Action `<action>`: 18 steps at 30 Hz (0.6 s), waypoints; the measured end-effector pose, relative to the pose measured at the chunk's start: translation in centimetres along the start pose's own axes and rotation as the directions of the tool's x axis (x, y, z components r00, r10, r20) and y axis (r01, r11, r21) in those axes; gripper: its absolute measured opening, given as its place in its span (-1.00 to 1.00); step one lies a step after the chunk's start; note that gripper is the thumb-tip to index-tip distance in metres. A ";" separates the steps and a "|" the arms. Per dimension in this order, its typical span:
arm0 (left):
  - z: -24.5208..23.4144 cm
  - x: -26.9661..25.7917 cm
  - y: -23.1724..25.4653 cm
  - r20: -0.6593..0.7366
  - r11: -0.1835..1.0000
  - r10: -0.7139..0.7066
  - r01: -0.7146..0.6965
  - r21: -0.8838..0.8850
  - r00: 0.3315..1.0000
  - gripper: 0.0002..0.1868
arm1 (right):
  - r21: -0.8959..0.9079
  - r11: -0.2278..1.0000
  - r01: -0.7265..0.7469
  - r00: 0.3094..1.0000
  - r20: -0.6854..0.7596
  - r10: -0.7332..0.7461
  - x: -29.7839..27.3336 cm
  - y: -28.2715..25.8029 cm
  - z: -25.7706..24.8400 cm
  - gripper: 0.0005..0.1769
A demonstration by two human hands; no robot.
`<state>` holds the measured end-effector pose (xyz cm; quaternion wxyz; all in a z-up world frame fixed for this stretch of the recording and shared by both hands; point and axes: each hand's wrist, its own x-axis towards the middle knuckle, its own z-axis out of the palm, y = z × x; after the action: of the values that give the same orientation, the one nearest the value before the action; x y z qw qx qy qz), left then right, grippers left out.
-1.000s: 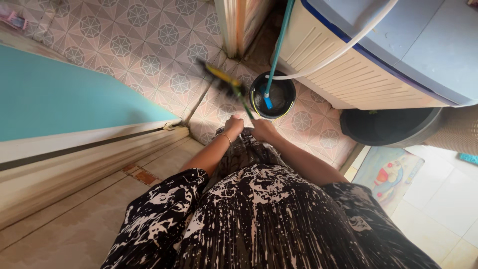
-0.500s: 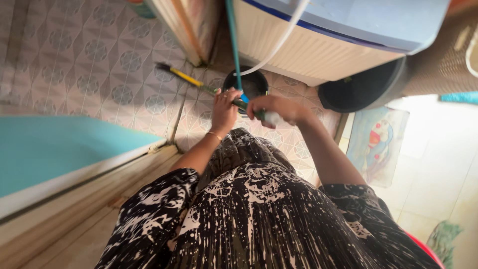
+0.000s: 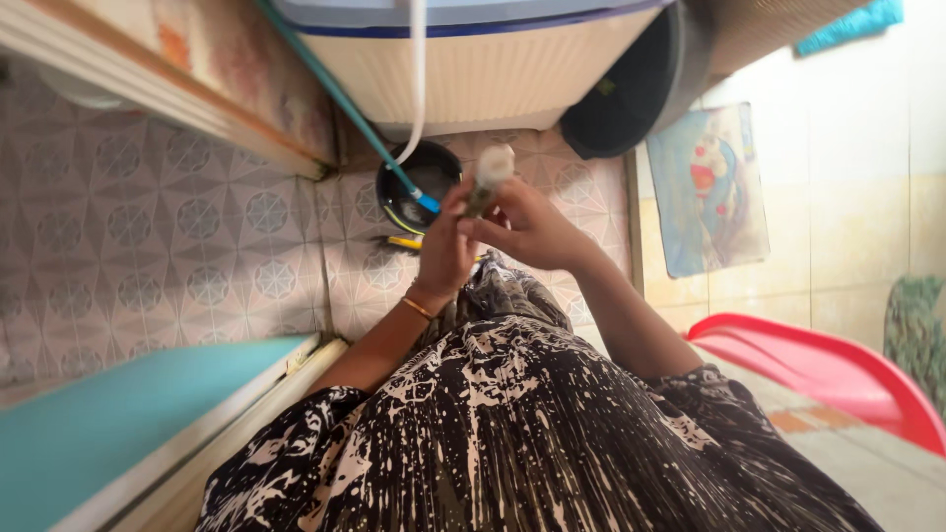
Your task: The person sweeps the bathroom floor with a broom and then dips a mop into a bucket of water to clean the tiles near a washing machine.
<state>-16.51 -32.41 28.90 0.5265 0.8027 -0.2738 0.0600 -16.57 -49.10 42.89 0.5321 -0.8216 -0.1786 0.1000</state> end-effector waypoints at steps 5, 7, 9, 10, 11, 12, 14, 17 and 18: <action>3.2 2.0 4.0 0.226 0.999 0.036 -0.026 -0.047 0.973 -0.37 | -0.078 0.996 -0.036 0.967 -0.253 0.015 -5.7 0.8 -1.8 -0.80; 5.0 3.0 5.1 0.247 0.989 0.144 -0.130 -0.072 0.958 -0.37 | -0.079 0.992 -0.101 0.943 -0.324 0.070 -7.6 1.3 -2.7 -0.81; 6.7 4.0 5.9 0.221 0.961 0.277 -0.264 -0.087 0.935 -0.39 | -0.023 0.985 -0.173 0.909 -0.387 0.151 -9.5 1.9 -3.7 -0.82; 7.6 4.4 6.4 0.279 0.970 0.242 -0.226 -0.088 0.929 -0.39 | 0.031 0.977 -0.209 0.889 -0.411 0.203 -10.4 2.1 -4.4 -0.82; 8.7 4.8 6.8 0.337 0.978 0.207 -0.190 -0.084 0.918 -0.39 | 0.086 0.966 -0.242 0.865 -0.431 0.255 -11.2 2.3 -5.1 -0.82; 10.0 5.2 7.1 0.392 0.985 0.173 -0.155 -0.078 0.903 -0.40 | 0.069 0.971 -0.228 0.855 -0.464 0.233 -12.0 2.5 -5.8 -0.82; 12.6 5.9 7.3 0.400 0.968 0.247 -0.211 -0.132 0.883 -0.40 | 0.038 0.978 -0.204 0.828 -0.526 0.193 -13.8 2.8 -7.3 -0.81; 16.0 6.4 7.2 0.480 0.966 0.256 -0.216 -0.140 0.839 -0.49 | -0.032 0.959 -0.281 0.757 -0.621 0.202 -15.7 3.4 -8.9 -0.79; 16.9 7.0 7.3 0.511 0.968 0.250 -0.213 -0.130 0.822 -0.54 | -0.031 0.952 -0.304 0.730 -0.650 0.212 -16.1 3.5 -9.3 -0.75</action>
<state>-17.47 -52.03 30.13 0.4474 0.7311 -0.5039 -0.1066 -27.40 -64.63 43.17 0.4847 -0.8570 0.1230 -0.1248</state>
